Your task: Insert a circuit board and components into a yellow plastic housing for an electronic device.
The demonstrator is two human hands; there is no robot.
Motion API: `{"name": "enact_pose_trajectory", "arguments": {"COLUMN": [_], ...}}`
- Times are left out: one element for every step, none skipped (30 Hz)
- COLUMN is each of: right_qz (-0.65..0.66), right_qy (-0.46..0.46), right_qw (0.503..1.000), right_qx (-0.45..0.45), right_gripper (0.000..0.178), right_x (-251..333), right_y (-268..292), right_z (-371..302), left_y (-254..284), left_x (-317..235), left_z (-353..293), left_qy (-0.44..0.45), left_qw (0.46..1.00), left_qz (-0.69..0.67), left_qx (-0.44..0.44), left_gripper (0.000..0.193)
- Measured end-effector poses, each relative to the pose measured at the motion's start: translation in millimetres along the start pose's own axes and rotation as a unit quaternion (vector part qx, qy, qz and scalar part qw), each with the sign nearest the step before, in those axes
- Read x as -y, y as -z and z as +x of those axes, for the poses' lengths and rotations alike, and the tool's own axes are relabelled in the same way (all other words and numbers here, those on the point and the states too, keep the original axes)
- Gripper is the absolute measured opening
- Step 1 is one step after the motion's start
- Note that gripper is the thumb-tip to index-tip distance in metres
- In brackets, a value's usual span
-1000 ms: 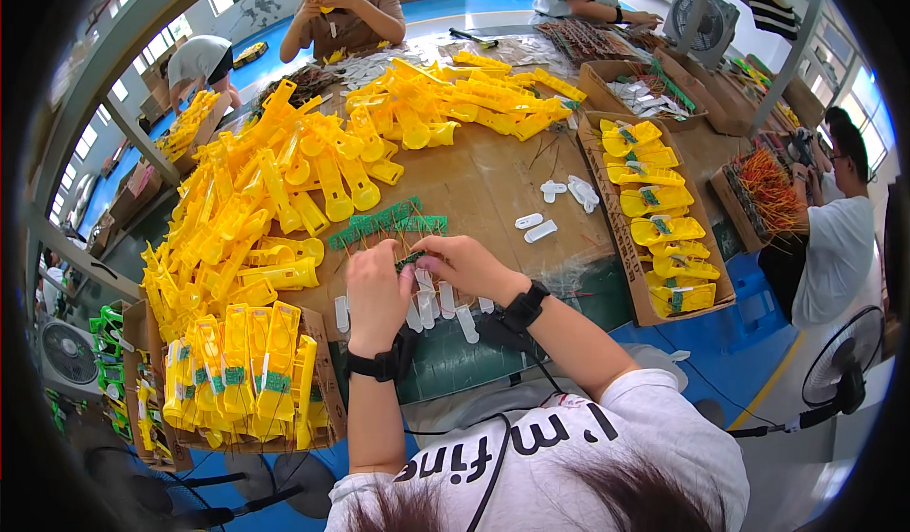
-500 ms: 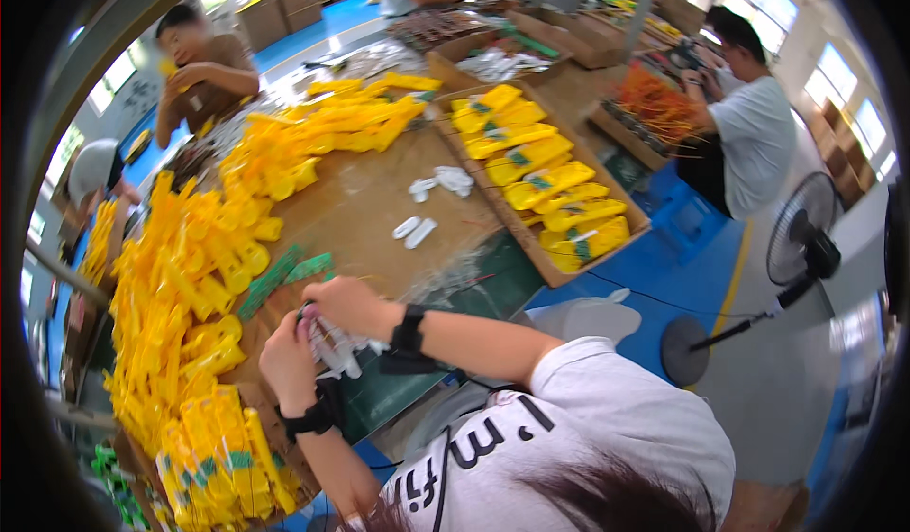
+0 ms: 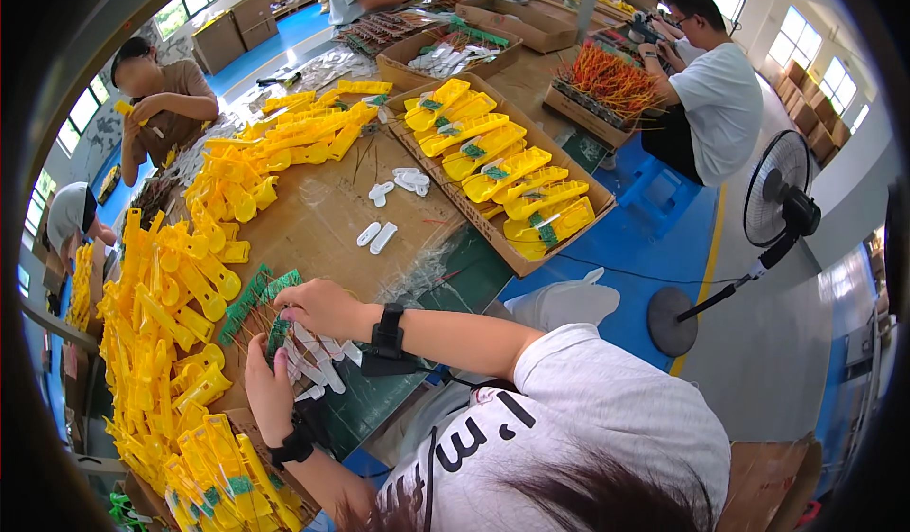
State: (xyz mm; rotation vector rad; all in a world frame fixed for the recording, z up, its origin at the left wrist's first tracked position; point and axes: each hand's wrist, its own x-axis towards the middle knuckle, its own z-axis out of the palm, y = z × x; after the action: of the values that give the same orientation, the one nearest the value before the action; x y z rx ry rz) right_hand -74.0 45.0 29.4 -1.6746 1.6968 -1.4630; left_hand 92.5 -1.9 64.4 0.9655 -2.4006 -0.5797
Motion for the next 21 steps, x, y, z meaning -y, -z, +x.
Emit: {"name": "enact_pose_trajectory", "arguments": {"right_qz": [-0.028, -0.056, -0.056, -0.11, -0.164, -0.159, -0.178, -0.198, -0.199, -0.187, -0.175, -0.173, -0.171, -0.167, -0.156, -0.116, -0.071, 0.01, 0.087, 0.1, 0.11], "right_qy": [0.021, 0.042, 0.041, 0.036, 0.032, 0.036, 0.041, 0.046, 0.044, -0.009, -0.061, -0.06, 0.012, 0.084, 0.09, 0.159, 0.228, 0.143, 0.057, 0.07, 0.079], "right_qw": [0.998, 0.994, 0.994, 0.99, 0.983, 0.984, 0.979, 0.975, 0.975, 0.979, 0.98, 0.981, 0.982, 0.979, 0.981, 0.978, 0.97, 0.988, 0.983, 0.981, 0.98], "right_qx": [-0.044, -0.087, -0.089, -0.084, -0.079, -0.078, -0.085, -0.093, -0.093, -0.081, -0.069, -0.068, -0.073, -0.079, -0.071, -0.061, -0.052, 0.048, 0.152, 0.15, 0.145], "right_gripper": [0.021, 0.017, 0.017, 0.014, 0.013, 0.013, 0.013, 0.014, 0.014, 0.014, 0.017, 0.017, 0.021, 0.028, 0.028, 0.033, 0.039, 0.04, 0.04, 0.036, 0.031], "right_x": [0, 0, -1, -2, -4, -1, 0, 1, -4, -9, -15, -19, -24, -28, -23, -14, -4, 10, 17, 14, 8], "right_y": [-3, -5, -6, -8, -9, -14, -19, -22, -21, -18, -14, -13, -11, -10, -15, -15, -15, -8, 2, 3, 4], "right_z": [1, 1, 1, 1, 1, 1, 1, 2, 4, 7, 11, 12, 13, 14, 15, 16, 16, 16, 14, 15, 15], "left_y": [-1, -2, -4, -9, -13, -10, -8, -5, -5, -2, -1, 0, 0, 0, 1, 2, 2, -1, -1, -2, -10], "left_x": [5, 7, 6, 2, -1, -2, -1, -2, -4, -8, -10, -6, 0, 4, 13, 21, 29, 32, 22, 16, 15], "left_z": [1, 2, 3, 4, 5, 2, -1, -4, -4, -3, -2, -1, -1, 0, -5, -9, -14, -16, -12, -7, -2], "left_qy": [0.004, 0.007, 0.006, 0.018, 0.031, 0.033, 0.022, 0.01, 0.009, 0.041, 0.072, 0.074, 0.041, 0.009, 0.019, 0.031, 0.045, 0.049, 0.053, 0.041, 0.033], "left_qw": [1.0, 0.998, 0.998, 0.996, 0.993, 0.993, 0.996, 0.997, 0.997, 0.995, 0.991, 0.99, 0.99, 0.987, 0.987, 0.984, 0.979, 0.969, 0.966, 0.965, 0.959], "left_qz": [-0.027, -0.054, -0.054, -0.083, -0.112, -0.107, -0.078, -0.049, -0.05, -0.069, -0.088, -0.086, -0.105, -0.122, -0.114, -0.142, -0.167, -0.215, -0.239, -0.247, -0.269], "left_qx": [0.003, 0.006, 0.007, -0.006, -0.019, -0.024, -0.039, -0.055, -0.053, -0.065, -0.077, -0.079, -0.09, -0.102, -0.109, -0.107, -0.108, -0.112, -0.087, -0.078, -0.08], "left_gripper": [0.029, 0.028, 0.028, 0.027, 0.026, 0.026, 0.024, 0.023, 0.023, 0.023, 0.022, 0.022, 0.021, 0.021, 0.021, 0.02, 0.02, 0.02, 0.019, 0.021, 0.023]}}
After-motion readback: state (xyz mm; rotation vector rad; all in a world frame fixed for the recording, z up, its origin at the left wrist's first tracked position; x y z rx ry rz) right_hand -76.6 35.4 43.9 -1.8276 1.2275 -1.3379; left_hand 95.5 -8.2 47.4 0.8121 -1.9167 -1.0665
